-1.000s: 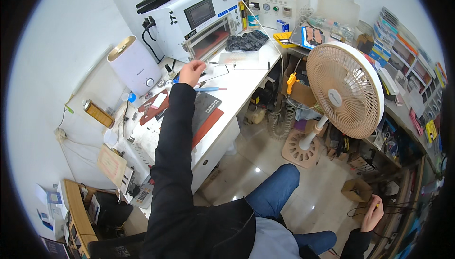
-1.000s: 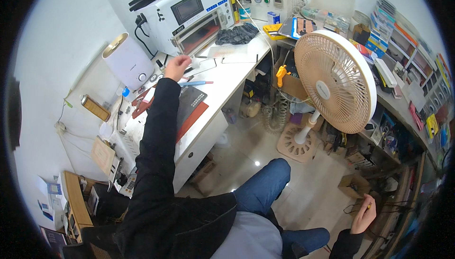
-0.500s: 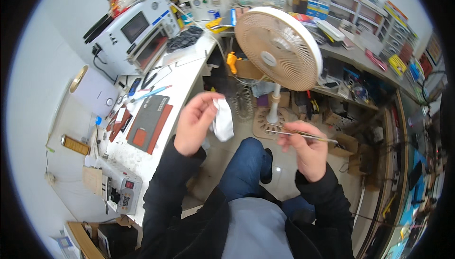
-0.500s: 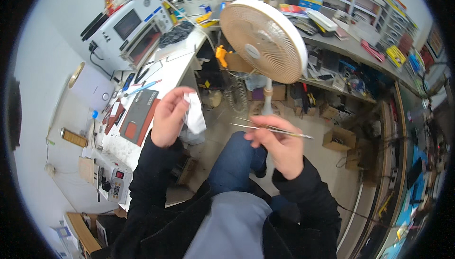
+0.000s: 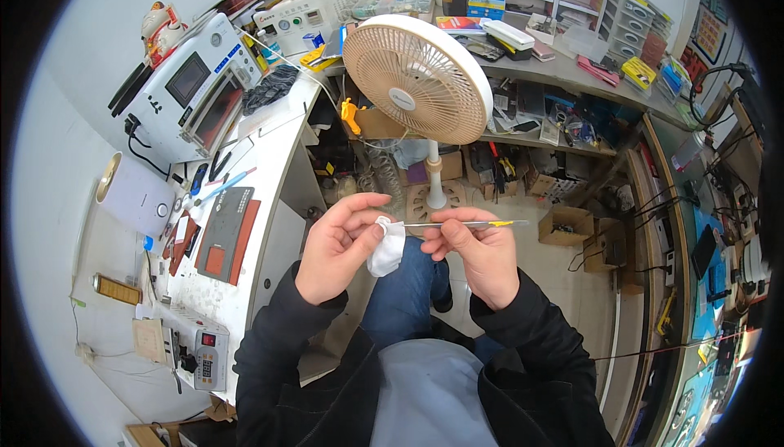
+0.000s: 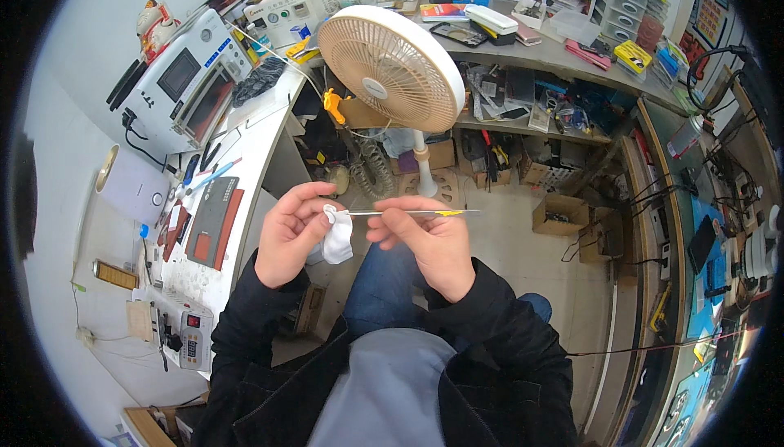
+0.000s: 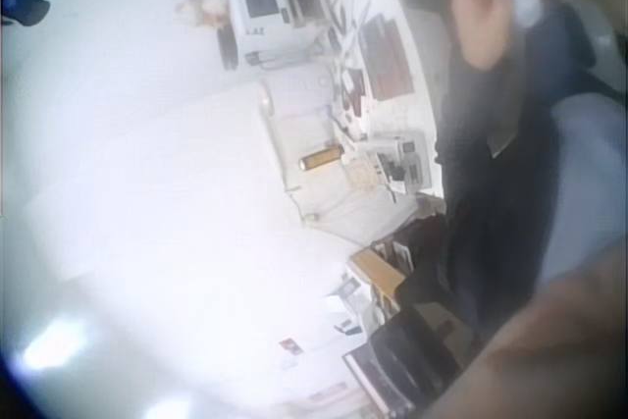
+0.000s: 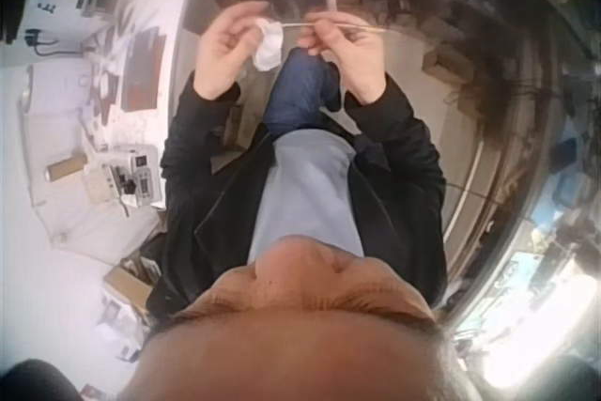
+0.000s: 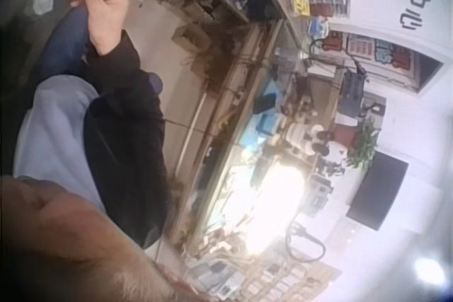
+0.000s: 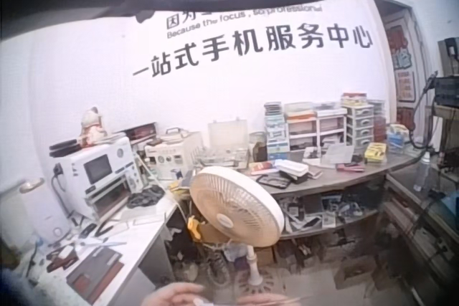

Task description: The person cleans the camera module area of a smartphone back cover using a swab and solvent, then aligns and attaches the back cover to the phone chassis. The person uses a small brush and a spray can to clean the camera lenses and surrounding area before reassembly.

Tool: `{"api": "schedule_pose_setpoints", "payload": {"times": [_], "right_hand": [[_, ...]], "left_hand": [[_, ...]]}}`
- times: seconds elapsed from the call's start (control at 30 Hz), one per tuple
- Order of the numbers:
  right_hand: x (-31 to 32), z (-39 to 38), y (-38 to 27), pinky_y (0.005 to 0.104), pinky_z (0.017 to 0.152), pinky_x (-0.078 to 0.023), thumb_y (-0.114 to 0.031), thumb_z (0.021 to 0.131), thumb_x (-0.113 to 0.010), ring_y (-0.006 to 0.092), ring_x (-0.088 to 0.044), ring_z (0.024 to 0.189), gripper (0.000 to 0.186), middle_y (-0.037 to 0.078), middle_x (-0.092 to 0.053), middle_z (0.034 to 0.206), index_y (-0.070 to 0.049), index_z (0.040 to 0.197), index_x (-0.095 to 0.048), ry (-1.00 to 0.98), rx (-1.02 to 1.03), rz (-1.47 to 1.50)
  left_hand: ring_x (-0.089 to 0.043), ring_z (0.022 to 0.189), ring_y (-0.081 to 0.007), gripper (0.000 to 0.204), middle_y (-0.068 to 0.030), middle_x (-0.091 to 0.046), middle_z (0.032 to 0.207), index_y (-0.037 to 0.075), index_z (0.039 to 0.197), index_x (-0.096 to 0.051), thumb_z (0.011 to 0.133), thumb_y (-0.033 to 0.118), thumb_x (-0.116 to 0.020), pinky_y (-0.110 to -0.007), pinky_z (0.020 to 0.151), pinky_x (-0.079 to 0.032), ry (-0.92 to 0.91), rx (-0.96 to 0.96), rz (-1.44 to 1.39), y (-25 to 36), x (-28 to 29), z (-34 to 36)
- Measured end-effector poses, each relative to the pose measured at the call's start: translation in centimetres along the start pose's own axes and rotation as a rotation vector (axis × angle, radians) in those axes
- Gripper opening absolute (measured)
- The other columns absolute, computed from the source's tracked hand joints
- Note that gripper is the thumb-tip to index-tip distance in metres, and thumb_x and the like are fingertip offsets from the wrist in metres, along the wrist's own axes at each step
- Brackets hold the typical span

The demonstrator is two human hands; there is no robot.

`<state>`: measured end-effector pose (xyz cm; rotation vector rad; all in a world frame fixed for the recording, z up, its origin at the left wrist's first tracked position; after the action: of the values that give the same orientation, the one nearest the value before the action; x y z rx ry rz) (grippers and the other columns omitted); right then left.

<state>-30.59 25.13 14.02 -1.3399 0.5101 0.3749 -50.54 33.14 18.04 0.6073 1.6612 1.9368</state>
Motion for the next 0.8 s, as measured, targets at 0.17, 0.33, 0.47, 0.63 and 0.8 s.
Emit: {"api": "schedule_pose_setpoints", "payload": {"times": [0.17, 0.33, 0.47, 0.63, 0.8], "right_hand": [[-0.3, 0.3, 0.4, 0.0296, 0.073, -0.058, -0.011, 0.099, -0.067, 0.0213, -0.073, 0.087, 0.025, 0.016, -0.074, 0.102, 0.005, 0.118, -0.067, -0.013, -0.023, -0.028], [-1.2, 0.1, 0.3, 0.031, 0.076, -0.059, -0.002, 0.098, -0.065, 0.0198, -0.072, 0.089, 0.017, 0.014, -0.07, 0.108, 0.004, 0.112, -0.071, -0.083, 0.194, -0.206], [-1.6, -0.1, 0.7, 0.0317, 0.077, -0.058, 0.003, 0.096, -0.064, 0.0188, -0.07, 0.09, 0.016, 0.011, -0.066, 0.111, 0.003, 0.109, -0.073, -0.151, 0.334, -0.282], [-1.3, -0.5, 0.6, 0.032, 0.08, -0.057, 0.001, 0.097, -0.064, 0.0193, -0.069, 0.09, 0.018, 0.012, -0.066, 0.111, 0.003, 0.113, -0.071, -0.239, 0.405, -0.489], [-1.4, -1.8, 1.1, 0.0337, 0.086, -0.057, -0.001, 0.1, -0.06, 0.0217, -0.069, 0.099, 0.03, 0.012, -0.067, 0.113, 0.003, 0.129, -0.061, -0.23, 0.124, 0.017]], "left_hand": [[-0.065, 0.107, -0.013, 0.038, -0.0112, -0.069, 0.118, -0.001, 0.14, -0.048, 0.102, 0.002, -0.055, -0.027, 0.093, -0.051, -0.015, -0.018, 0.003, -0.1, 0.4, -0.1], [-0.064, 0.108, -0.013, 0.034, -0.0105, -0.069, 0.119, -0.001, 0.136, -0.054, 0.104, 0.009, -0.056, -0.029, 0.095, -0.05, -0.051, -0.006, -0.094, 0.1, 0.2, -0.1], [-0.067, 0.101, -0.0135, 0.028, -0.0092, -0.071, 0.113, -0.001, 0.126, -0.063, 0.103, 0.014, -0.06, -0.029, 0.091, -0.052, -0.019, 0.073, -0.072, -1.0, 0.1, 0.0], [-0.067, 0.091, -0.0106, 0.021, -0.0065, -0.073, 0.103, -0.001, 0.114, -0.07, 0.1, 0.014, -0.066, -0.026, 0.082, -0.053, 0.075, 0.029, -0.022, -2.0, -0.2, -0.3], [-0.066, 0.09, -0.0094, 0.017, -0.0044, -0.075, 0.097, -0.001, 0.108, -0.075, 0.098, 0.012, -0.069, -0.025, 0.082, -0.052, 0.095, -0.013, 0.079, -0.9, -1.4, -1.0]]}}
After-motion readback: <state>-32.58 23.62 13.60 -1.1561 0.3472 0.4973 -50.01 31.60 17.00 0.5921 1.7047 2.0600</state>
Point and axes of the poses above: each hand's wrist, its own z-axis towards the middle knuckle, its own x-axis out of the back of the hand, y = z × x, the point moved 2 cm from there along z, towards the middle knuckle
